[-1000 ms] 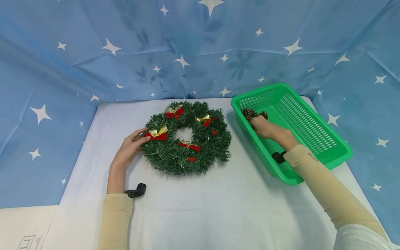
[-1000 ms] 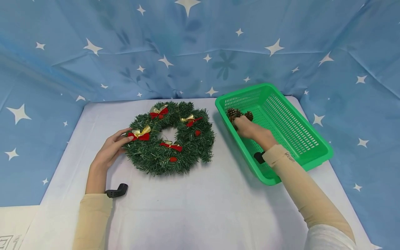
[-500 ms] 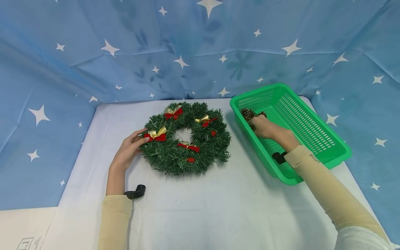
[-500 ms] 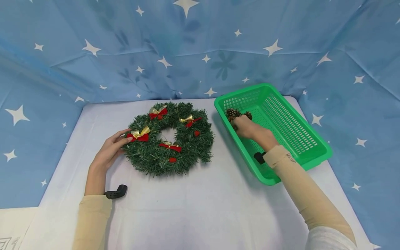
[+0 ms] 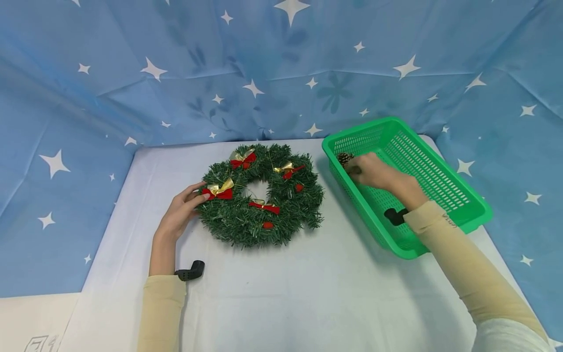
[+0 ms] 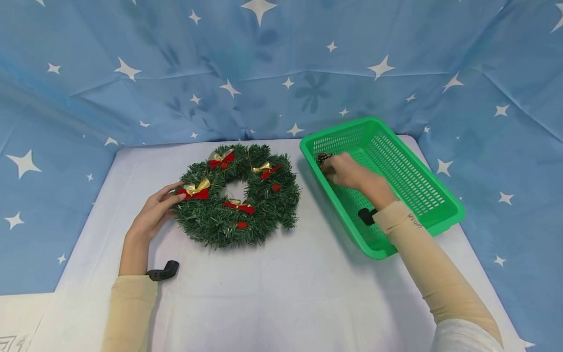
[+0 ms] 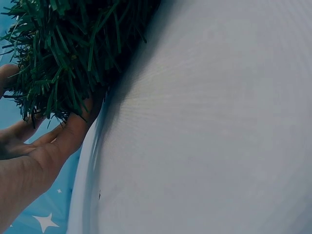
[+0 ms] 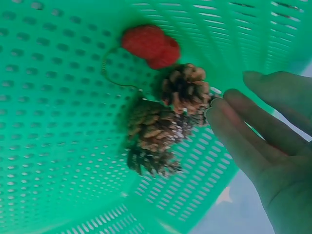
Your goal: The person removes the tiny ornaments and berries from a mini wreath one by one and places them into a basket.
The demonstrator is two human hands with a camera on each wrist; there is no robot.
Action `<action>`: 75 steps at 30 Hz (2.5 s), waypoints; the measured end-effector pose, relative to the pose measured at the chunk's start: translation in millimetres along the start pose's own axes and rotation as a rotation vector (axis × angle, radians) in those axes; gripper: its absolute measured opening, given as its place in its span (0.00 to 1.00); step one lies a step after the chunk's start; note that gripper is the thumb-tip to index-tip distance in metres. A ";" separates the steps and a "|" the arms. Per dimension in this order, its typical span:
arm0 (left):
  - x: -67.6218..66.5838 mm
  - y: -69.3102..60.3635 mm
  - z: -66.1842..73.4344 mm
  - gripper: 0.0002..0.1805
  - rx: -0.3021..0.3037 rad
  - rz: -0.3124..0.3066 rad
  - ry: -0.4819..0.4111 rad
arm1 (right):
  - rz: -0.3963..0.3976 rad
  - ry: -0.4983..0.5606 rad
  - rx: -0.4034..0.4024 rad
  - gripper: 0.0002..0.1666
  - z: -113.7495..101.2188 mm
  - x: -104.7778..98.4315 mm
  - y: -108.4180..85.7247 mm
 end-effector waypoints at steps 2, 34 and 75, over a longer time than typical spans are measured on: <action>0.1 -0.2 -0.2 0.36 -0.001 0.000 0.001 | 0.017 -0.007 -0.009 0.17 -2.5 -3.6 0.5; -0.4 0.2 0.0 0.36 0.008 -0.012 -0.004 | 0.062 -0.051 -0.124 0.12 -53.3 -28.7 19.5; -0.4 -0.2 0.4 0.35 -0.001 -0.001 -0.004 | -0.107 0.059 -0.183 0.13 -88.8 26.3 59.3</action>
Point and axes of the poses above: each hand's wrist, its own y-axis towards the middle knuckle, its own x-axis out of the palm, z = x × y, the point moved 1 cm from there along y, towards the middle knuckle, and after that the axes turned 4 degrees about z, right-handed, at the moved point
